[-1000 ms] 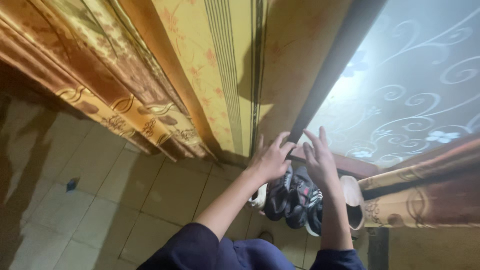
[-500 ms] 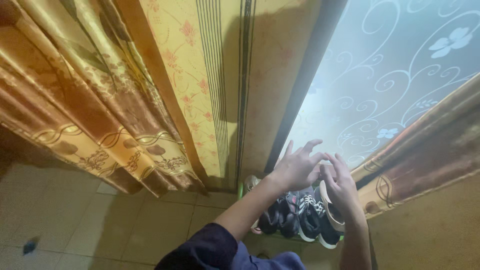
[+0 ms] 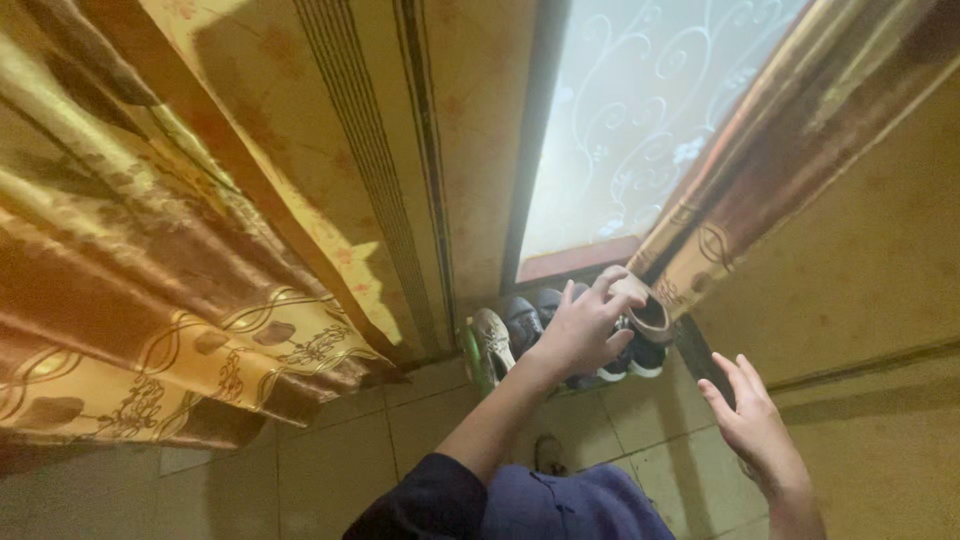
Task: The person organizes a collection of shoes by picking them up from a pile on the floor and placing them onto a green plastic crate. The person handles various types of footwear, including sneakers, loafers, and sandals, one at a time.
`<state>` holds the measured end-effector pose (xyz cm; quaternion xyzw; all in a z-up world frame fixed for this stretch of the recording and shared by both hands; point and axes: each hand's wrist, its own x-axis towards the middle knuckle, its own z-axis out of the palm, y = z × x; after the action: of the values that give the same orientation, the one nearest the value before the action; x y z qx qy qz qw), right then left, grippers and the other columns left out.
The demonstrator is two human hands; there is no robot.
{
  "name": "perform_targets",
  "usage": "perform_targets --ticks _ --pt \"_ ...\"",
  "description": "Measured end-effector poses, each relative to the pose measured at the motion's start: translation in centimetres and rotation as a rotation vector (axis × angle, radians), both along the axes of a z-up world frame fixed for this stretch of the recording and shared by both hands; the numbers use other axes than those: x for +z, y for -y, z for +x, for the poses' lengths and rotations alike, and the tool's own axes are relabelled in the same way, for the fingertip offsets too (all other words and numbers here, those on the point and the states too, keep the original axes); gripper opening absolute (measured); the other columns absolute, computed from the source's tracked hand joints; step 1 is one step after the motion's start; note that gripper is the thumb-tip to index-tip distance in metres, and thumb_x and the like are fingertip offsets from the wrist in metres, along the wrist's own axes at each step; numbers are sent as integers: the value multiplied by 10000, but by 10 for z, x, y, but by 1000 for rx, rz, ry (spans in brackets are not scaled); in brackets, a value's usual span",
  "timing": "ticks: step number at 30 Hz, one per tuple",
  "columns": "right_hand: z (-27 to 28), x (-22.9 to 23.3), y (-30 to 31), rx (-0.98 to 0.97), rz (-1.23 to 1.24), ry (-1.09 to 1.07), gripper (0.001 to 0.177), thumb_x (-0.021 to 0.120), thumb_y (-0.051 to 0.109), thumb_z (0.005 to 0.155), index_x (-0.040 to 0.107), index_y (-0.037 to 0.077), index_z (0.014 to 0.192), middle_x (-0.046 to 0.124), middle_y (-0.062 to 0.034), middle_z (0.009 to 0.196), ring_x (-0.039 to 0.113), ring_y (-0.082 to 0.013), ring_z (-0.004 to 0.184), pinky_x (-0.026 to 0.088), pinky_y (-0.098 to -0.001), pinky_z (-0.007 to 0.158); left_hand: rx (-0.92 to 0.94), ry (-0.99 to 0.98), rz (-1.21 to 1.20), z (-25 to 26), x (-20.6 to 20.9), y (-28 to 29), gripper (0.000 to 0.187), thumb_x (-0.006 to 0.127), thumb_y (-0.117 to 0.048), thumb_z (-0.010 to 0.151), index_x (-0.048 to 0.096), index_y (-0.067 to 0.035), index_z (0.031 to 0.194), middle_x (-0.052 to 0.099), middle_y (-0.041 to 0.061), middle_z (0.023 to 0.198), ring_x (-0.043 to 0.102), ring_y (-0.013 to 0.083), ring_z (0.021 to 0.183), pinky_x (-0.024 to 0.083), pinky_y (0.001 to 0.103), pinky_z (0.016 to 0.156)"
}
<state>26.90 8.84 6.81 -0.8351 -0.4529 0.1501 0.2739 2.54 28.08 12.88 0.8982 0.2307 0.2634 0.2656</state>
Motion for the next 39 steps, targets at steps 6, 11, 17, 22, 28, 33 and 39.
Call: perform_targets --ticks 6,11,17,22,28,33,39 --pt "-49 23 66 -180 28 26 631 588 478 943 508 201 1504 332 -192 1661 390 -401 1473 366 -484 1148 -220 61 68 14 -8 38 493 747 -244 847 593 -197 1313 424 135 1540 538 336 1357 328 679 1126" --pt "-109 33 123 -352 15 -44 642 595 490 927 493 227 1503 313 -168 1664 366 -384 1481 356 -480 1144 -435 -70 -19 21 -16 82 564 737 -244 842 537 -198 1367 393 131 1568 518 302 1365 272 701 1152" --pt "-157 13 199 -548 29 -56 620 621 432 949 482 206 1509 302 -182 1662 336 -371 1501 340 -460 1158 -601 -91 -32 26 -38 147 695 761 -271 835 452 -151 1446 402 142 1556 431 332 1440 227 734 1161" --pt "-189 -1 243 -699 33 -40 625 627 396 934 481 201 1511 320 -177 1655 364 -366 1486 377 -449 1134 -729 -128 -13 23 -45 192 753 752 -254 832 414 -161 1498 426 124 1553 370 329 1480 199 737 1171" --pt "-204 -7 272 -815 114 -141 589 628 344 928 484 203 1481 307 -176 1660 500 -345 1410 489 -420 1064 -815 -208 45 32 -42 219 792 754 -267 832 379 -174 1523 407 125 1566 332 344 1490 180 724 1175" --pt "-205 -2 303 -826 109 -34 566 663 318 942 503 191 1470 330 -195 1640 430 -390 1452 470 -448 1069 -862 -261 13 48 -44 248 804 744 -281 848 349 -177 1540 394 134 1571 335 335 1489 170 695 1192" --pt "-200 -3 382 -899 98 -19 566 685 300 936 513 173 1460 331 -222 1627 401 -433 1454 418 -500 1100 -965 -332 18 72 -50 317 782 717 -278 892 320 -166 1556 372 140 1573 322 344 1481 164 675 1198"
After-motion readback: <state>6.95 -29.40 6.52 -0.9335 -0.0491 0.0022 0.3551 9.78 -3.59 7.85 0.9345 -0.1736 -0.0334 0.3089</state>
